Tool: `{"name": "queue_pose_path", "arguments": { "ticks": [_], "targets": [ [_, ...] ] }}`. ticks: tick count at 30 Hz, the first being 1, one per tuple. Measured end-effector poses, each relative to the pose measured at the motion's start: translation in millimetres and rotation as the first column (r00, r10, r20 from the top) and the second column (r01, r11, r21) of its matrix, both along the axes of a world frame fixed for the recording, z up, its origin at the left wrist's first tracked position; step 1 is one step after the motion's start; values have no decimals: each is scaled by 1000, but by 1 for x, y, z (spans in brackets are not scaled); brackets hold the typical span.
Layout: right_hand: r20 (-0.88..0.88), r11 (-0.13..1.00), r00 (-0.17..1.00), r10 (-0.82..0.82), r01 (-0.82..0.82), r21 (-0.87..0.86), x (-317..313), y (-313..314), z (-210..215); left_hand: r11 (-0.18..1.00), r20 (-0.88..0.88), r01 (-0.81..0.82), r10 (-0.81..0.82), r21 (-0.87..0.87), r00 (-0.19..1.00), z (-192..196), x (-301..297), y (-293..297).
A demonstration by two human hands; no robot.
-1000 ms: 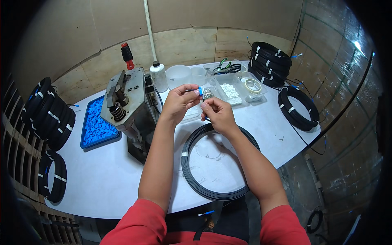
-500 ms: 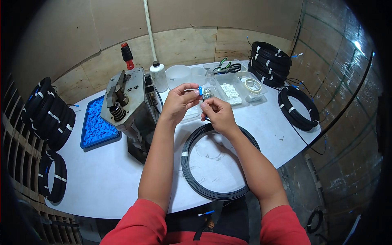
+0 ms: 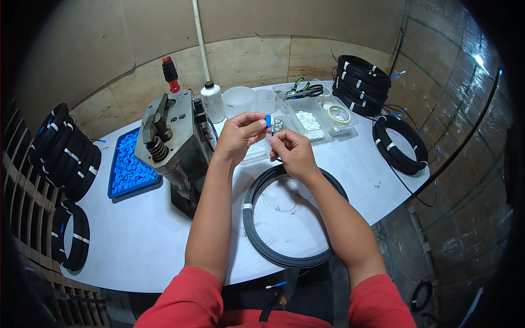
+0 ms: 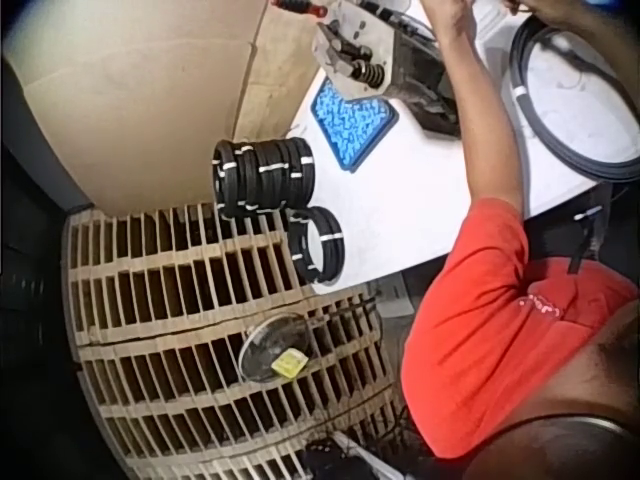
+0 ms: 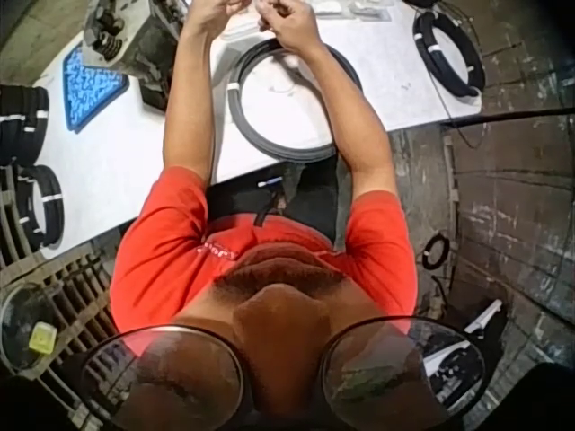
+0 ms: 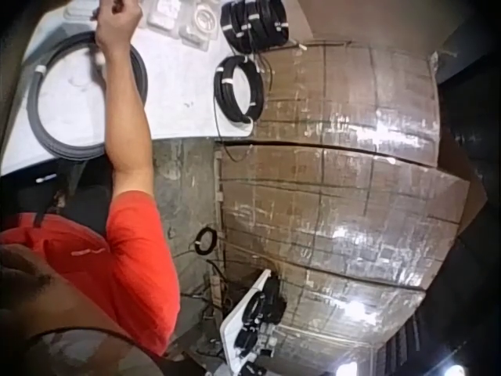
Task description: Manually attaching small white connectors to the ends of a coiled black cable at a workshop table.
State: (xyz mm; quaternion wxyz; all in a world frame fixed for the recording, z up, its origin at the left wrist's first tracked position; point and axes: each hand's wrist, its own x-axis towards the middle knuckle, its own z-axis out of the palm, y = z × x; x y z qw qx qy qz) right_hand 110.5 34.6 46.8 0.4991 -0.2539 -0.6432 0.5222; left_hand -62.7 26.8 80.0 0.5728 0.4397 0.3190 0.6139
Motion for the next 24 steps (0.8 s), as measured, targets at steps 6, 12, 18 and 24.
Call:
{"name": "queue_pose_path", "arguments": {
  "ticks": [6,12,18,24],
  "targets": [
    [10,1000,1000,0,0,7,0,0,1,1000,34,-22,21,5,999,3,3,-4],
    [8,1000,1000,5,-5,11,0,1,0,1000,-5,-17,17,-6,1000,2,2,-2],
    [13,1000,1000,3,-3,7,1,0,1,1000,-18,-20,20,-20,1000,1,2,-2],
    [13,1000,1000,8,-8,10,1,0,1,1000,-2,-16,16,6,1000,0,2,-2]
  ]
}}
